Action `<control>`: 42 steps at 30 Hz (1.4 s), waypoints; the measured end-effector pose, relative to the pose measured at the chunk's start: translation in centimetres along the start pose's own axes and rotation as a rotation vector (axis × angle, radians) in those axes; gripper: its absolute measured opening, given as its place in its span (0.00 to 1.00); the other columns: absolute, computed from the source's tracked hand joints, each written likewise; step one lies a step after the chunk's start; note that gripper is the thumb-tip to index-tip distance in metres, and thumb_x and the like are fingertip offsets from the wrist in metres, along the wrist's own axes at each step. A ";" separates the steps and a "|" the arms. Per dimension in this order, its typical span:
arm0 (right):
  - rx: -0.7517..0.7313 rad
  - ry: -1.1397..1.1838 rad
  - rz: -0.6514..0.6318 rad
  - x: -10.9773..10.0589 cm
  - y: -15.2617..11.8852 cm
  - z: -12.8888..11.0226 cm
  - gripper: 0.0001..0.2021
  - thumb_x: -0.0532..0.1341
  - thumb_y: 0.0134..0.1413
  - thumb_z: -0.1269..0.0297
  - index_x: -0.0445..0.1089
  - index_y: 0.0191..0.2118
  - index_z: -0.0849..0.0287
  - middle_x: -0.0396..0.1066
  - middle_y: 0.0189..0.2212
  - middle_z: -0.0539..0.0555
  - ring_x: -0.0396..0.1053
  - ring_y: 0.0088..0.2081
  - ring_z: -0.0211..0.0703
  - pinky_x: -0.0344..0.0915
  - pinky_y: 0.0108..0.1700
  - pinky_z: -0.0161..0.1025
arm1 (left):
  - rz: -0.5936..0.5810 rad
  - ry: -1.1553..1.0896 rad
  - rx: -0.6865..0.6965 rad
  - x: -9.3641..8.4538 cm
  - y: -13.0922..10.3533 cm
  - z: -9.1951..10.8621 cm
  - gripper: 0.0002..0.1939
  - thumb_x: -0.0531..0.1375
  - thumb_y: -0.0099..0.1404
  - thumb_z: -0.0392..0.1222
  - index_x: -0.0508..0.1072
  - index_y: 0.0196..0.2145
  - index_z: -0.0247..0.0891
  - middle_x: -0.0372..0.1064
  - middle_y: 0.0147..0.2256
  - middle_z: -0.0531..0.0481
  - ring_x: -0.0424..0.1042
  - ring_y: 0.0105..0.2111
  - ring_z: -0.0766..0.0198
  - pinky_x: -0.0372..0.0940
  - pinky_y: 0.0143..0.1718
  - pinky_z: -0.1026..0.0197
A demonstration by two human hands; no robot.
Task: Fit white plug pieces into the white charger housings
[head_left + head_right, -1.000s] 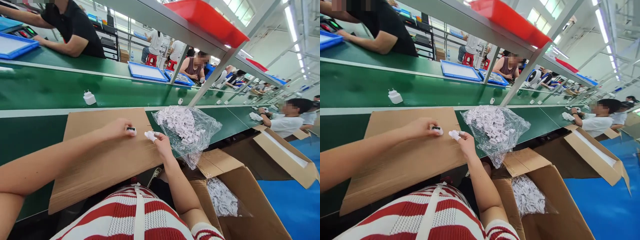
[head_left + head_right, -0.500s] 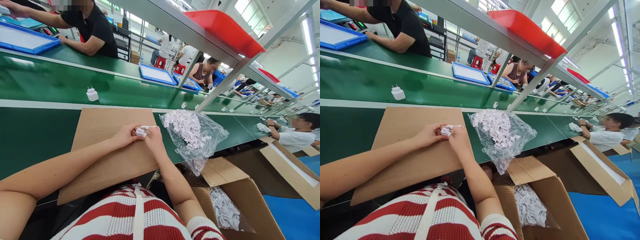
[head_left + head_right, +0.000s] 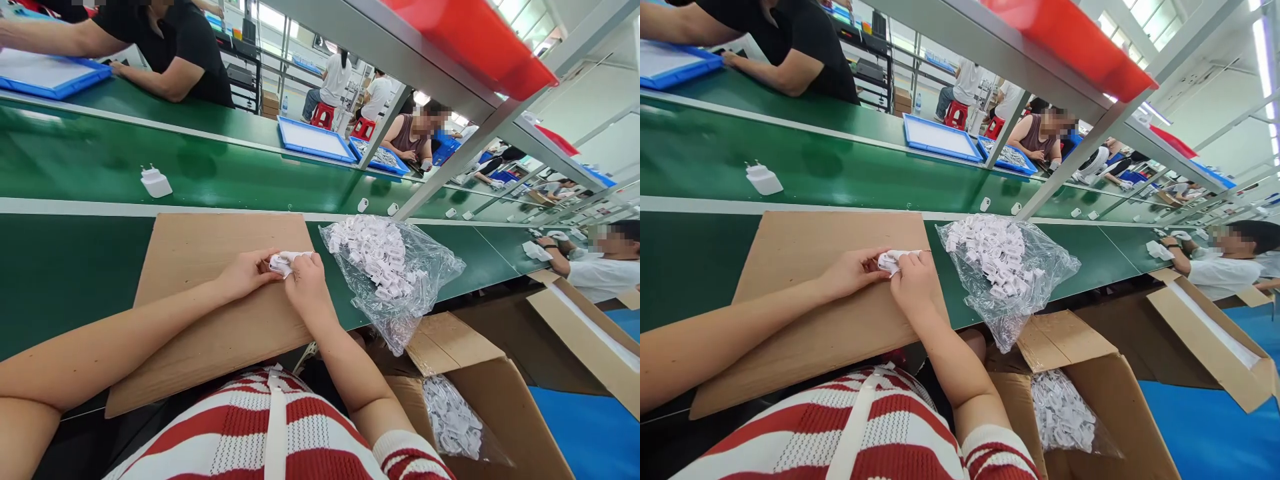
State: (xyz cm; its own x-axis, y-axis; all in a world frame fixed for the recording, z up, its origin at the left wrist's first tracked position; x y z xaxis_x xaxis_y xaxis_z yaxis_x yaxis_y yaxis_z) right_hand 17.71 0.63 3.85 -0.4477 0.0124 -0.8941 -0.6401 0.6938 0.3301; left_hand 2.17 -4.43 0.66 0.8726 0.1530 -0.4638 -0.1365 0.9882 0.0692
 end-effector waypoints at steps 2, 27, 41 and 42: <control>-0.012 0.001 0.004 -0.1 0.0 -0.1 0.09 0.58 0.56 0.77 0.72 0.35 0.56 0.71 0.32 0.56 0.63 0.41 0.51 0.59 0.47 0.45 | -0.002 -0.016 -0.003 0.1 0.0 -0.1 0.38 0.64 0.56 0.67 0.74 0.57 0.39 0.76 0.31 0.51 0.70 0.27 0.61 0.68 0.33 0.59; -0.043 0.068 -0.045 0.4 0.0 0.5 0.09 0.59 0.56 0.77 0.72 0.34 0.54 0.69 0.30 0.53 0.61 0.42 0.50 0.57 0.48 0.43 | 0.010 0.075 -0.027 -0.1 -0.3 0.3 0.38 0.61 0.58 0.71 0.76 0.54 0.39 0.78 0.37 0.47 0.72 0.32 0.58 0.69 0.39 0.57; 0.032 0.170 -0.002 0.5 0.3 0.1 0.10 0.59 0.54 0.76 0.73 0.37 0.55 0.75 0.35 0.52 0.68 0.39 0.47 0.61 0.40 0.39 | -0.037 0.550 0.079 -1.3 0.4 1.2 0.25 0.53 0.61 0.67 0.70 0.26 0.41 0.69 0.25 0.48 0.66 0.27 0.59 0.53 0.28 0.61; 0.042 0.183 -0.009 0.3 0.5 0.0 0.10 0.60 0.54 0.76 0.74 0.38 0.55 0.76 0.36 0.52 0.68 0.40 0.47 0.61 0.40 0.39 | -0.046 0.572 0.073 -1.4 0.4 1.3 0.26 0.53 0.61 0.67 0.69 0.26 0.41 0.69 0.25 0.48 0.67 0.27 0.59 0.52 0.28 0.61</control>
State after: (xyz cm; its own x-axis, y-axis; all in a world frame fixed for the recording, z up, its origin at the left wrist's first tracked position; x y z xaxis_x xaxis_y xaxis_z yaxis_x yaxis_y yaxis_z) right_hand 17.27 1.01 3.74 -0.5504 -0.1226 -0.8259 -0.6196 0.7229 0.3056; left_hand 1.54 -4.23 2.47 0.4816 0.1041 -0.8702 -0.0540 0.9946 0.0890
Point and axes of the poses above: each hand's wrist, its own y-axis towards the middle knuckle, its own x-axis out of the palm, z = x × y, the point moved 3 cm from there along y, towards the middle knuckle
